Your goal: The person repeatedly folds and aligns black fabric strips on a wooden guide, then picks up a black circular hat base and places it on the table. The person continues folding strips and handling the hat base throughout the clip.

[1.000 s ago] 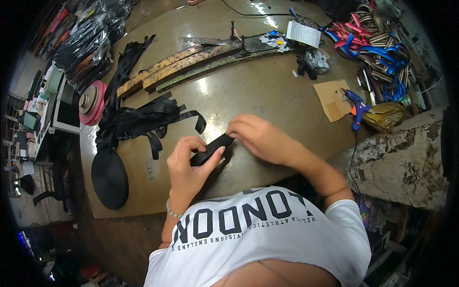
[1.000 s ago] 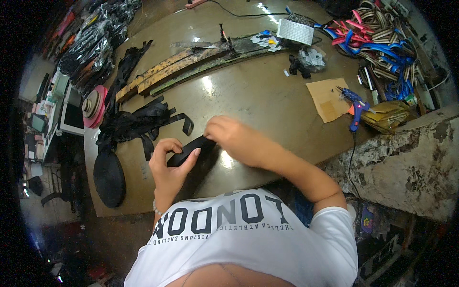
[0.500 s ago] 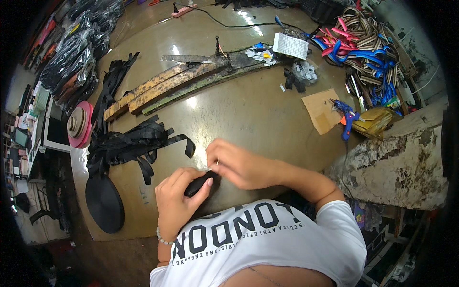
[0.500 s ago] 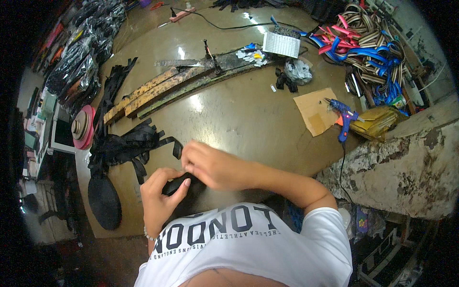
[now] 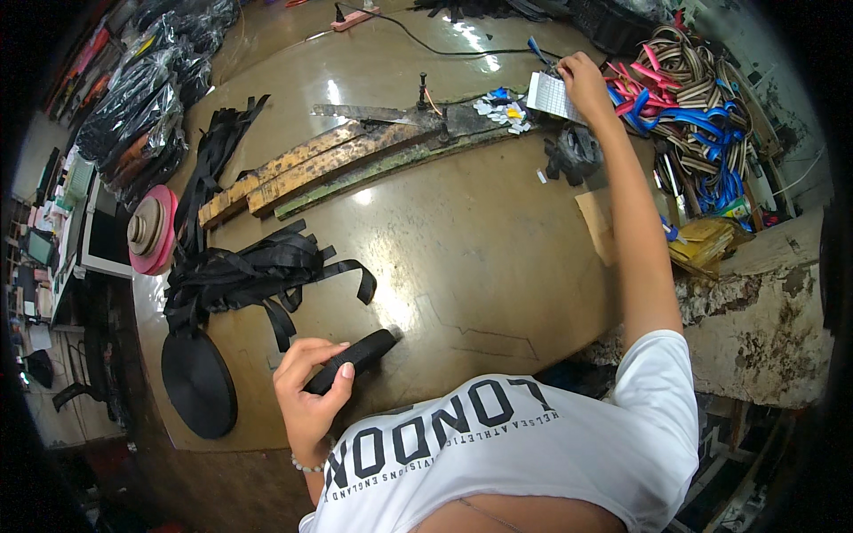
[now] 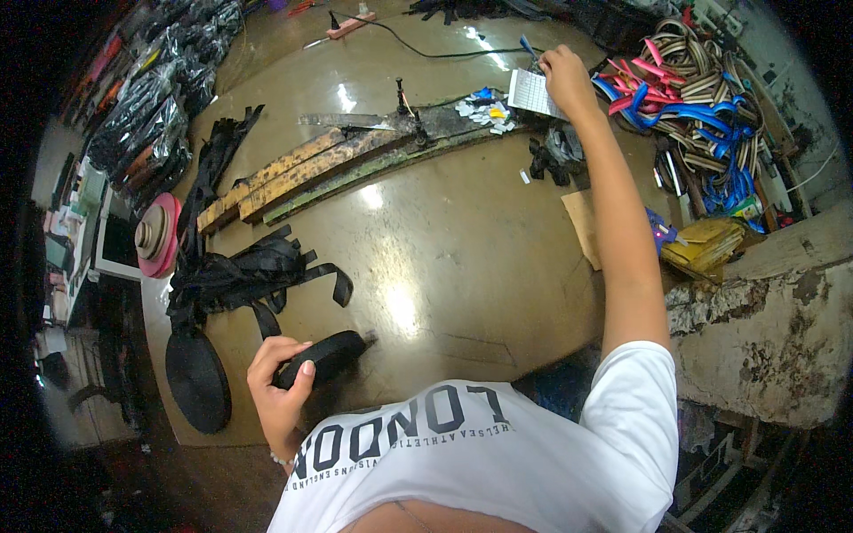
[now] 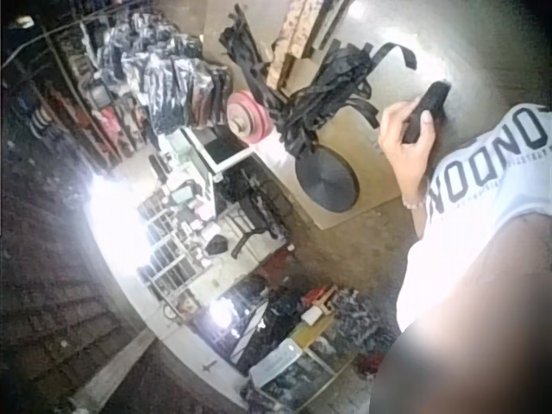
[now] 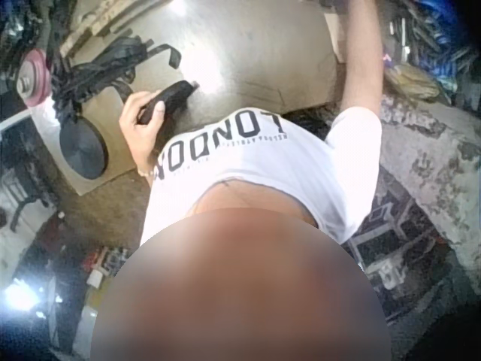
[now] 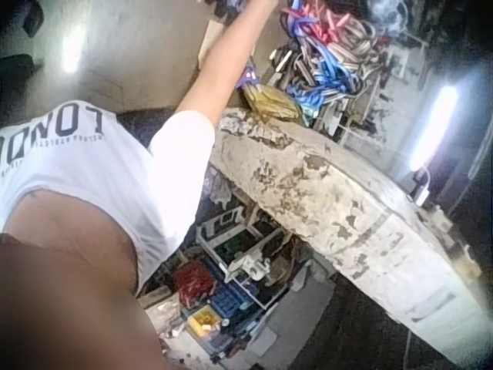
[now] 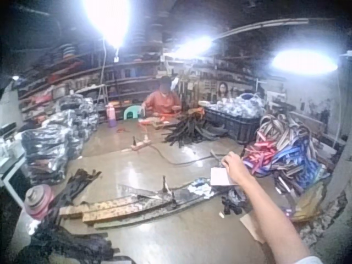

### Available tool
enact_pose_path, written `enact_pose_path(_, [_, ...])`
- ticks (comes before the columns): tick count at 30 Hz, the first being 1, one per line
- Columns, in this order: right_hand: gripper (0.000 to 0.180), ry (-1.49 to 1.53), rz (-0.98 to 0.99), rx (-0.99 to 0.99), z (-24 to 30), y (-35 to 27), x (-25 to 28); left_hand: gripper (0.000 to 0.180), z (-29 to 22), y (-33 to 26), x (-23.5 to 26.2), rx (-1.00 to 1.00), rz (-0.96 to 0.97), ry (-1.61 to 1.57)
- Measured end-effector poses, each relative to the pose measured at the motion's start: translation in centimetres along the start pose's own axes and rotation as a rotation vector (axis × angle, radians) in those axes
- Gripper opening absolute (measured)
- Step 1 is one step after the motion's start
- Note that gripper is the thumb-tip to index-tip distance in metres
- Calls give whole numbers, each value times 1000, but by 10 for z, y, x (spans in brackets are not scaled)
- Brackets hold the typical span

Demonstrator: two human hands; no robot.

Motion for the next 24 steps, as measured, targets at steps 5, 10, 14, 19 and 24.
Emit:
enact_pose_path(5, [15, -149, 210, -39, 12, 18, 3, 19, 13, -3, 2, 35, -81, -67])
enact_pose_path(10, [49, 534, 350, -111, 128, -28, 38, 17, 32, -3, -21, 134, -119, -364])
enact_pose_path(14, [70, 1315, 1052, 29, 301, -170, 54, 15, 39, -5, -49, 185, -89, -567])
enact_pose_path(19, [59, 1417, 1213, -241, 281, -205, 51, 11, 41, -2, -40, 186, -146, -547])
enact_pose_path(24, [44, 857, 1315, -204, 206, -189, 47, 13, 41, 19, 36, 158, -450, -718])
Point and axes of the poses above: each hand's wrist, its own y-axis towards the middle knuckle, its own x-axis out of the back of the hand, z = x × y, the point moved 9 cm from there along y, towards the middle knuckle, and after that the axes turned 4 degrees about -z, right-handed, at the moved point
